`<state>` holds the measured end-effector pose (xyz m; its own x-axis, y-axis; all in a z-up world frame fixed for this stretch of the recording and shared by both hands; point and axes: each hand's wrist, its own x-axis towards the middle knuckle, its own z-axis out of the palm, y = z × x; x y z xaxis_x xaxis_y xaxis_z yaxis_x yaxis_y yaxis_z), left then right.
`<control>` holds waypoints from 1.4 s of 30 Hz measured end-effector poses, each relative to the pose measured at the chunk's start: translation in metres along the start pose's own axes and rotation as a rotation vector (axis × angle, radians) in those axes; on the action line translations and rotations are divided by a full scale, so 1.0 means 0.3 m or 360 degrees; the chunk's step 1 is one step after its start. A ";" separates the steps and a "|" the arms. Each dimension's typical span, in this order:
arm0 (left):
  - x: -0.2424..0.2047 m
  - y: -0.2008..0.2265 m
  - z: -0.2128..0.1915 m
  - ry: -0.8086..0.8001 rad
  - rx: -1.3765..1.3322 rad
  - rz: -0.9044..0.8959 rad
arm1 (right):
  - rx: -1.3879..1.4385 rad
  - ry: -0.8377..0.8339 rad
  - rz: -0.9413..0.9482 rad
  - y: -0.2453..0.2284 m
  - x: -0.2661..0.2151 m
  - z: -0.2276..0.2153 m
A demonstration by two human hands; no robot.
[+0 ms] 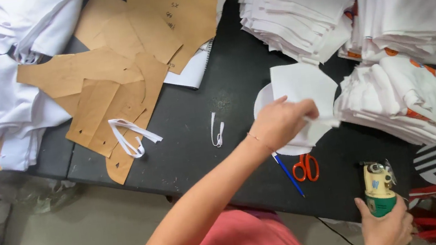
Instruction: The person uses a cardboard pattern to trace and cut white fabric pieces using a rotary cutter. They then fold the cut fabric pieces and stack them on the table.
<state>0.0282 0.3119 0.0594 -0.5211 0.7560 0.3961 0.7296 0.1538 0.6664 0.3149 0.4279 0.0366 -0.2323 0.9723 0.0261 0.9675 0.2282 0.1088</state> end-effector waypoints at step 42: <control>-1.625 -0.806 -1.301 0.1449 0.0504 -0.2211 | 0.0995 -0.1074 -0.1209 -1.371 -0.801 -0.333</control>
<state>-0.0671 -0.3421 -0.0482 -0.7840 -0.6185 -0.0535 -0.4712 0.5368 0.6999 -0.0371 0.0953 0.0848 -0.8481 0.3653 -0.3838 0.5295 0.5601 -0.6371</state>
